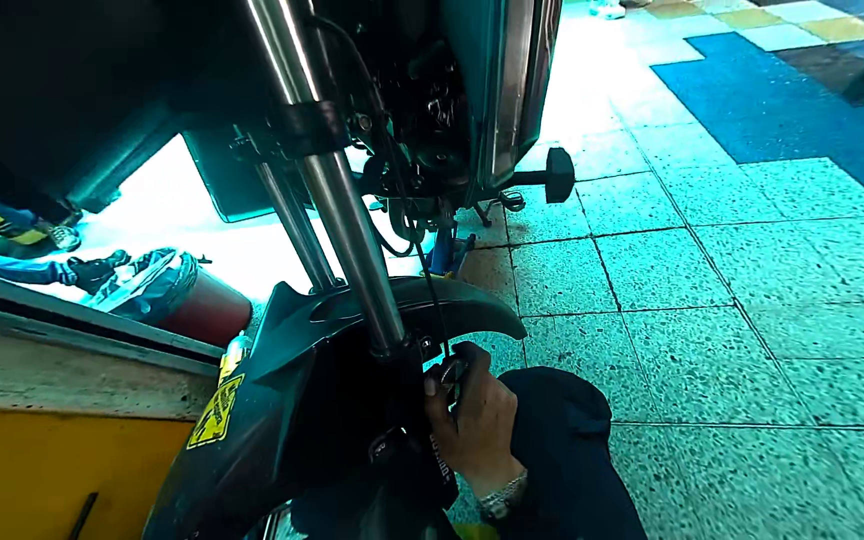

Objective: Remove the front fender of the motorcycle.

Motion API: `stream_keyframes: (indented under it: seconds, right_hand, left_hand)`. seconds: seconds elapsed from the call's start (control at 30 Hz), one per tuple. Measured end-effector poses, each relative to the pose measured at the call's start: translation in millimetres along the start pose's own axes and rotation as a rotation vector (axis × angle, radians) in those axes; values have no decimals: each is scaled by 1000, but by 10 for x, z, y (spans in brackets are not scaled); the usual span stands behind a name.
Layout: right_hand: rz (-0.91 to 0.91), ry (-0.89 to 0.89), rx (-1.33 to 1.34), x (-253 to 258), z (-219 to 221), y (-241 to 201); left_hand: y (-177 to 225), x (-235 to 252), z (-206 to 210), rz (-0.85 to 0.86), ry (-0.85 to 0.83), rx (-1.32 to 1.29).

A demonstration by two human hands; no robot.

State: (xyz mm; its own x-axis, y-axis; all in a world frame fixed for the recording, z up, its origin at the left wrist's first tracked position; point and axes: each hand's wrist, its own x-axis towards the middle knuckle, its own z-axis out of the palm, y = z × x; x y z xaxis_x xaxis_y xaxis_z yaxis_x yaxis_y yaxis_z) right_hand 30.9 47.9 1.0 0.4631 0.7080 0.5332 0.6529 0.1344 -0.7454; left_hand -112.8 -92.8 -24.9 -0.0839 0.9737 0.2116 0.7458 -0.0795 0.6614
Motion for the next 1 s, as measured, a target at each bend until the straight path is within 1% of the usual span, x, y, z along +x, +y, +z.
stream_keyframes:
  seconds: [0.07,0.13,0.23,0.3,0.37,0.43,0.5,0.57,0.67,0.83,1.0]
  right_hand:
    - [-206,-36,37,28,-87,165]
    - [-422,-25,54,178,-86,307]
    - [-702,-27,69,423,37,475]
    - [-825,-34,83,570,88,565]
    - [-916,-41,78,662,91,602]
    - [-1008,-38,89,748,100,625]
    - [-1086,-32,113,811,144,658]
    - [-1105,-17,132,796,177,665]
    - [-1017,44,146,709,201,643]
    - [-858,129,162,582,284,605]
    - [-757,172,180,501,305,580]
  left_hand:
    - [63,172,10,-85,-110,-192]
    - [180,379,42,-180,-219,-356]
    - [176,683,148,-302,-337,-477]
    - [114,887,267,-351,-379,-570]
    - [52,1004,354,-389,-446,-595]
    - [37,1015,406,-435,-422,-592]
    - [63,972,434,-468,-351,-625]
    - [105,920,448,-502,-293,-616]
    - [166,876,495,-534,-220,-586]
    - [189,871,521,-535,-196,-521]
    - [217,855,579,-535,-159,-519]
